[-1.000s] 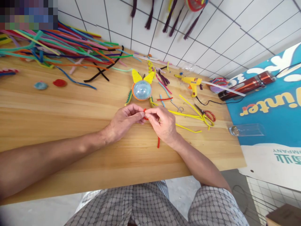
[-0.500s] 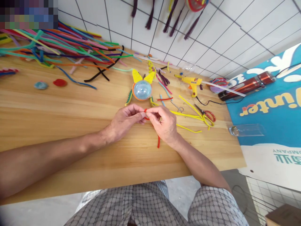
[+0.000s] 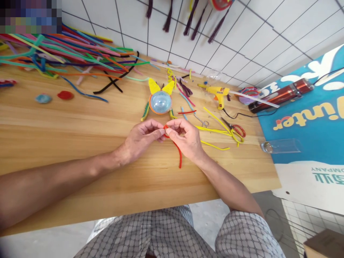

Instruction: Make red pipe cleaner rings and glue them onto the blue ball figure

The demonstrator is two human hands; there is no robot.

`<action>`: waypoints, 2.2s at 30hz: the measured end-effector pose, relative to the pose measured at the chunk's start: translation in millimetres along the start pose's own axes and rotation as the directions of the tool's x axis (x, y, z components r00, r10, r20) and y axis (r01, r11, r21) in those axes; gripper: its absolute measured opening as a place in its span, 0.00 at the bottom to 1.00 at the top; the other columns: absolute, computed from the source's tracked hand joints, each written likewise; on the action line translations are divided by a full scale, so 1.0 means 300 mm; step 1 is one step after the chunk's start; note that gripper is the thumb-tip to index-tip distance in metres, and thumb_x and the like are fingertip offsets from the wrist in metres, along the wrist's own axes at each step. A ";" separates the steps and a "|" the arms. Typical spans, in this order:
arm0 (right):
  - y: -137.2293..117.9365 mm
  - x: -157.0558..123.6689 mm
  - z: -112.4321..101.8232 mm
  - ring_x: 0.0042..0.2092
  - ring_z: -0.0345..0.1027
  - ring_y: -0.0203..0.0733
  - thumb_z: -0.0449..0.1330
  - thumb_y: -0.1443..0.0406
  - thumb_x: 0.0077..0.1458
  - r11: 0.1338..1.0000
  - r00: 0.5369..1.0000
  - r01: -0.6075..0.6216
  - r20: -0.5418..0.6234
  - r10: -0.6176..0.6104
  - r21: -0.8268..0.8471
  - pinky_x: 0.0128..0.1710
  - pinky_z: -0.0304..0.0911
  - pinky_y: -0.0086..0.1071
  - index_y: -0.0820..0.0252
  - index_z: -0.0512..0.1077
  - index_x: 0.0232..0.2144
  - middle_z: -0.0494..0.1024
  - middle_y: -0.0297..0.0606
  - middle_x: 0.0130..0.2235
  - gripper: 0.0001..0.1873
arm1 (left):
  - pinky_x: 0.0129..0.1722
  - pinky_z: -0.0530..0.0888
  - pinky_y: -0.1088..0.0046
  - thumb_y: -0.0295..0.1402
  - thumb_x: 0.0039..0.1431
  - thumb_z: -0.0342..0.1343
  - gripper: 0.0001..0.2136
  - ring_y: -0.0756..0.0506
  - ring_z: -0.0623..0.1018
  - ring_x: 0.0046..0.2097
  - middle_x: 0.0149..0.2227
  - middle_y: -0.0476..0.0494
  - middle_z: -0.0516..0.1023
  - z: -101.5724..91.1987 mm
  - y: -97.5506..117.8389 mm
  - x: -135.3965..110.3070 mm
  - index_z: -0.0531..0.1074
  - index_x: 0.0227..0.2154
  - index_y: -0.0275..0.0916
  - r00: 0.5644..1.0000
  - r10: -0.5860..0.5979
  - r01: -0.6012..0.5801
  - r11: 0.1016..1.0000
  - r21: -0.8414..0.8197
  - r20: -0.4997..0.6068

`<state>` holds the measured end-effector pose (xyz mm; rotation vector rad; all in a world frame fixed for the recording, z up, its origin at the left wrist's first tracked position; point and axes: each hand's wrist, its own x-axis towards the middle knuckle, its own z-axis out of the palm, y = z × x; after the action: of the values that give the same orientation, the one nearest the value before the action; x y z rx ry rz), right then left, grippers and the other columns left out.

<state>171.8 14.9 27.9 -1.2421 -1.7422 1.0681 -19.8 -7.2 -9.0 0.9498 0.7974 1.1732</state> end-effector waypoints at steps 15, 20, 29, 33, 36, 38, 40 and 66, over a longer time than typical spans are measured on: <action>-0.008 0.007 -0.003 0.34 0.79 0.38 0.78 0.52 0.53 0.977 0.992 -0.118 0.072 0.107 0.175 0.40 0.78 0.36 0.54 0.78 0.40 0.84 0.32 0.34 0.20 | 0.39 0.80 0.70 0.42 0.60 0.72 0.15 0.50 0.79 0.34 0.33 0.47 0.81 -0.003 -0.007 0.001 0.77 0.36 0.37 1.000 0.014 -0.014 1.000 0.008 0.011; -0.012 0.008 -0.003 0.35 0.79 0.39 0.78 0.51 0.53 0.976 0.990 -0.124 0.086 0.110 0.177 0.40 0.79 0.37 0.54 0.79 0.40 0.84 0.34 0.34 0.20 | 0.39 0.79 0.71 0.42 0.62 0.72 0.14 0.50 0.79 0.35 0.33 0.47 0.82 -0.007 -0.014 0.002 0.77 0.37 0.37 0.999 0.030 -0.030 0.999 0.028 0.022; 0.003 0.016 -0.003 0.33 0.77 0.37 0.79 0.51 0.51 0.960 0.985 -0.157 0.104 0.136 0.231 0.37 0.78 0.34 0.55 0.78 0.38 0.82 0.31 0.33 0.21 | 0.39 0.80 0.71 0.41 0.62 0.71 0.13 0.50 0.79 0.35 0.33 0.47 0.81 -0.003 -0.011 0.000 0.77 0.37 0.37 0.999 0.038 -0.038 0.999 0.026 0.017; -0.005 0.009 -0.002 0.33 0.77 0.37 0.80 0.51 0.50 0.974 0.992 -0.117 0.078 0.103 0.194 0.37 0.77 0.34 0.55 0.78 0.36 0.83 0.32 0.32 0.21 | 0.38 0.80 0.71 0.42 0.61 0.72 0.14 0.50 0.79 0.34 0.32 0.48 0.81 -0.001 -0.005 0.000 0.77 0.37 0.37 1.000 0.013 -0.013 1.000 0.020 0.008; -0.012 0.003 -0.001 0.32 0.77 0.38 0.80 0.51 0.51 0.984 0.995 -0.084 0.064 0.074 0.158 0.37 0.76 0.34 0.55 0.78 0.35 0.83 0.33 0.32 0.20 | 0.39 0.79 0.70 0.43 0.61 0.72 0.15 0.49 0.79 0.34 0.32 0.48 0.81 -0.001 -0.004 0.001 0.77 0.36 0.38 1.000 0.013 -0.014 1.000 0.013 0.012; -0.012 0.002 -0.001 0.32 0.77 0.38 0.80 0.51 0.51 0.987 0.996 -0.073 0.056 0.066 0.142 0.37 0.76 0.34 0.55 0.78 0.34 0.83 0.33 0.32 0.20 | 0.40 0.80 0.69 0.43 0.61 0.72 0.15 0.49 0.79 0.34 0.32 0.48 0.81 -0.002 -0.005 0.001 0.77 0.36 0.38 1.000 0.014 -0.014 1.000 0.010 0.018; -0.011 0.003 -0.001 0.32 0.77 0.38 0.80 0.51 0.51 0.989 0.996 -0.076 0.047 0.070 0.129 0.36 0.75 0.34 0.55 0.78 0.34 0.83 0.33 0.32 0.21 | 0.41 0.80 0.68 0.42 0.61 0.72 0.14 0.49 0.80 0.35 0.33 0.48 0.80 -0.003 -0.007 0.000 0.76 0.36 0.37 1.000 0.011 -0.011 1.000 0.013 0.020; -0.007 0.018 -0.004 0.33 0.74 0.38 0.77 0.56 0.49 0.959 0.977 -0.201 0.118 0.180 0.200 0.37 0.73 0.34 0.54 0.80 0.33 0.82 0.32 0.32 0.13 | 0.42 0.79 0.69 0.43 0.64 0.69 0.13 0.48 0.79 0.37 0.34 0.47 0.81 0.003 -0.015 -0.012 0.77 0.37 0.38 0.996 0.073 -0.077 0.993 0.088 0.044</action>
<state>170.6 19.8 30.6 -1.2592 -1.5554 1.4103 -18.0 -11.4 -12.6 1.0827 0.7921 1.1871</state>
